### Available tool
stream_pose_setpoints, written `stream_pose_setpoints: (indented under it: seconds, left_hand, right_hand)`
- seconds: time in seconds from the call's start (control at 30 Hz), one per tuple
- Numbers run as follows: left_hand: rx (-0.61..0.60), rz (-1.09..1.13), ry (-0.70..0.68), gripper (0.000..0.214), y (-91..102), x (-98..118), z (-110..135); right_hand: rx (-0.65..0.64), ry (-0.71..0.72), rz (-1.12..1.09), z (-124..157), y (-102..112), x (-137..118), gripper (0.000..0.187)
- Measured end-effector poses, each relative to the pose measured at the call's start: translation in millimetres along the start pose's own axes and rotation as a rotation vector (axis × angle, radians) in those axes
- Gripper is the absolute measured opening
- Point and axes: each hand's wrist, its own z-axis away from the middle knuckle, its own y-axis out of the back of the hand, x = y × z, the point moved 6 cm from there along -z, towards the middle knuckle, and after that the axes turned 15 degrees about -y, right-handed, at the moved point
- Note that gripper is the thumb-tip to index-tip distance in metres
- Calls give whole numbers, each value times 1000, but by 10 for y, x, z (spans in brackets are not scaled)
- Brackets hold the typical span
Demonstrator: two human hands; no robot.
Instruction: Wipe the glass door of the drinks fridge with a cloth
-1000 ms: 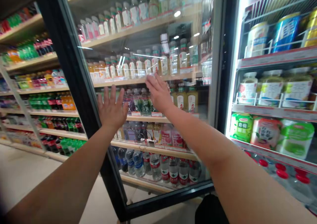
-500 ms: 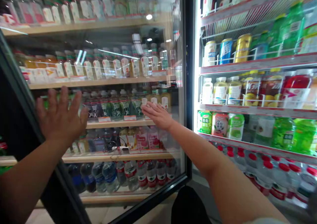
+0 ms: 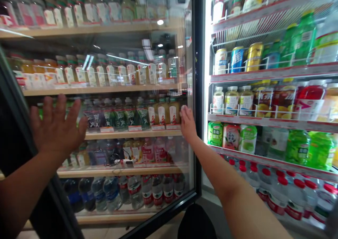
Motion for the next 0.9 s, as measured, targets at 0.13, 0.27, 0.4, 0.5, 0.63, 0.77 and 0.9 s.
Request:
stream_pose_setpoints:
  seconds: [0.13, 0.27, 0.4, 0.5, 0.63, 0.77, 0.9]
  left_hand:
    - [-3, -4, 1, 66, -5, -10, 8]
    - [-1, -4, 17, 65, -7, -10, 12]
    - [-8, -33, 4, 64, -33, -37, 26]
    - [-9, -60, -9, 64, -58, -78, 47]
    - [-21, -82, -25, 62, -81, -95, 54]
    - [-28, -106, -36, 59, -78, -77, 46]
    - [-32, -119, -26, 58, -70, -87, 52]
  right_hand:
    - [154, -161, -31, 89, 4, 229, 53]
    - [189, -176, -36, 771, -2, 201, 55]
    - [223, -167, -34, 714, -49, 161, 59]
    - [175, -142, -29, 309, -186, -3, 62]
    - [-69, 73, -32, 428, -397, -576, 68]
    - [-337, 377, -48, 825, -524, -1105, 66]
    - [-267, 266, -57, 301, -579, -1232, 62]
